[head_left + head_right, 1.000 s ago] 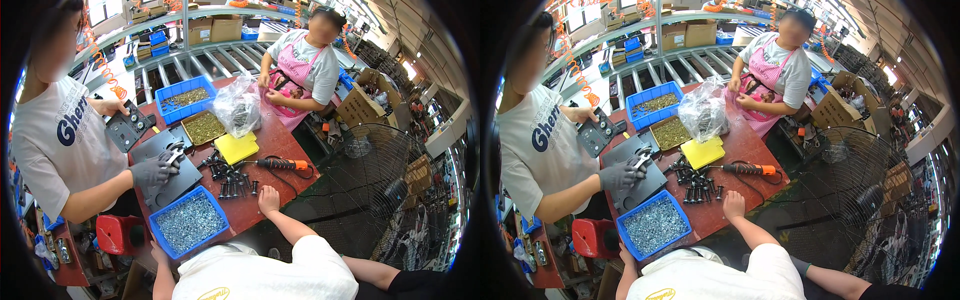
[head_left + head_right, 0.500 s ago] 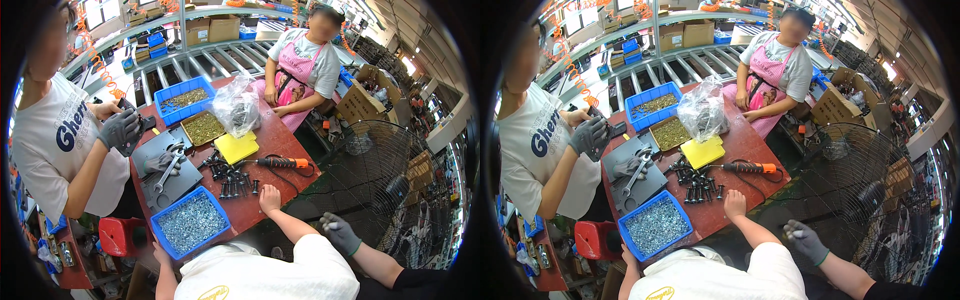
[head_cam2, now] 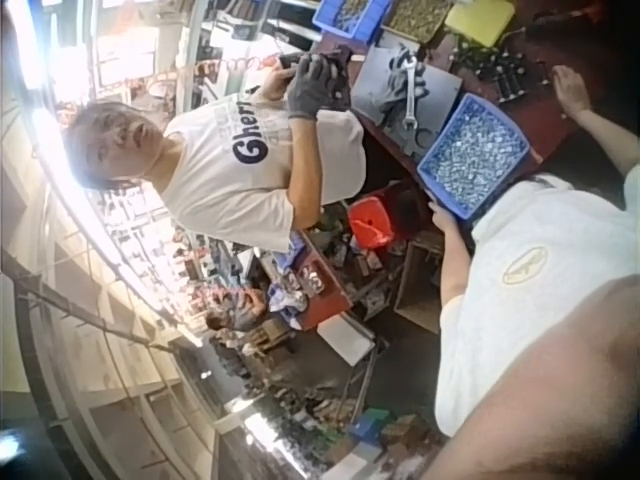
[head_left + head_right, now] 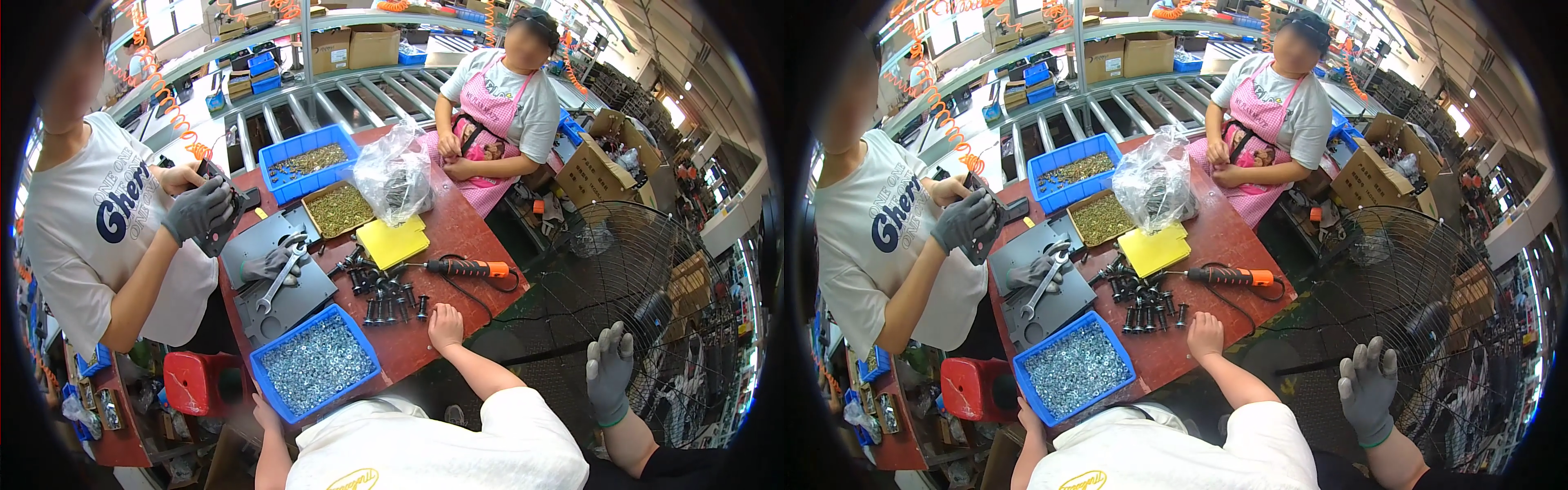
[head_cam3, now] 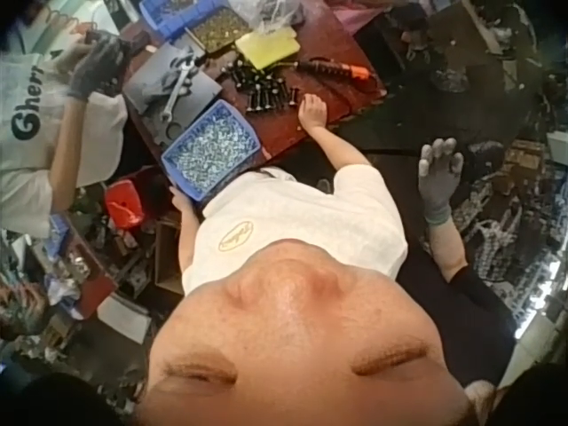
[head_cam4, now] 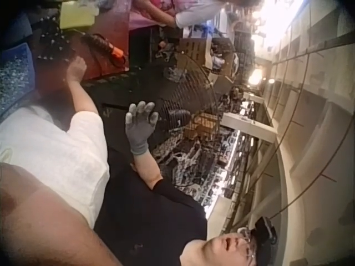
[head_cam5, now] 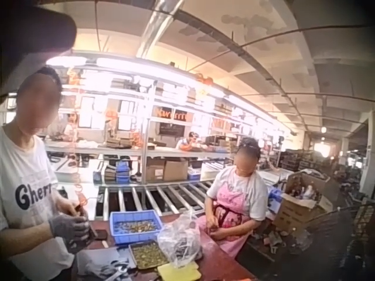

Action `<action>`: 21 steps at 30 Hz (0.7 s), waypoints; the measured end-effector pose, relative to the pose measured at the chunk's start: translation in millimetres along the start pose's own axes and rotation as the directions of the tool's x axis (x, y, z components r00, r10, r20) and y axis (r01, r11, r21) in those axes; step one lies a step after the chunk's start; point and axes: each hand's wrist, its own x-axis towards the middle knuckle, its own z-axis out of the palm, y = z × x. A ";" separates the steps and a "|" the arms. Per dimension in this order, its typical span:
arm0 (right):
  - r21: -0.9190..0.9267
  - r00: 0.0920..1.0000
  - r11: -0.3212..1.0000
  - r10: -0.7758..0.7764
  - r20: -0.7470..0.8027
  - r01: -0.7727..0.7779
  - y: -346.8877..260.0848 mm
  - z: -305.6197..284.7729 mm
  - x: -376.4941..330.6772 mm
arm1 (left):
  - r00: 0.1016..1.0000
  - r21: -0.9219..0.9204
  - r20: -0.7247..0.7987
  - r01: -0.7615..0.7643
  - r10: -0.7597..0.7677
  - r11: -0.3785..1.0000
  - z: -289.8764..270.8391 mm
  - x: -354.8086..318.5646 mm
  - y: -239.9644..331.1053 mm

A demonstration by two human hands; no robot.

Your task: Assembling and inspecting an electrical baseplate containing connectors, potentiometers, and a digital display module.

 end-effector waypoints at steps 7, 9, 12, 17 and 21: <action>0.005 1.000 1.000 0.015 0.023 -0.015 -1.3 -2.3 -1.5 | 1.000 0.009 -0.024 0.008 -0.007 1.000 -0.4 1.4 -2.0; 0.003 1.000 1.000 0.015 0.021 -0.015 -0.7 -2.4 -1.6 | 1.000 0.022 -0.015 0.003 -0.003 1.000 -0.4 2.5 -3.0; 0.002 1.000 1.000 0.011 0.016 -0.011 -0.3 -2.3 -1.3 | 1.000 0.040 -0.009 -0.005 0.006 0.999 -0.8 6.8 -7.1; 0.005 1.000 1.000 -0.003 0.003 0.003 -0.1 0.1 0.3 | 1.000 0.005 -0.026 -0.005 0.005 1.000 0.2 12.5 -14.4; 0.010 1.000 1.000 0.006 0.007 -0.006 0.6 -0.5 -0.2 | 1.000 0.012 -0.015 -0.014 0.014 1.000 1.8 7.0 -8.8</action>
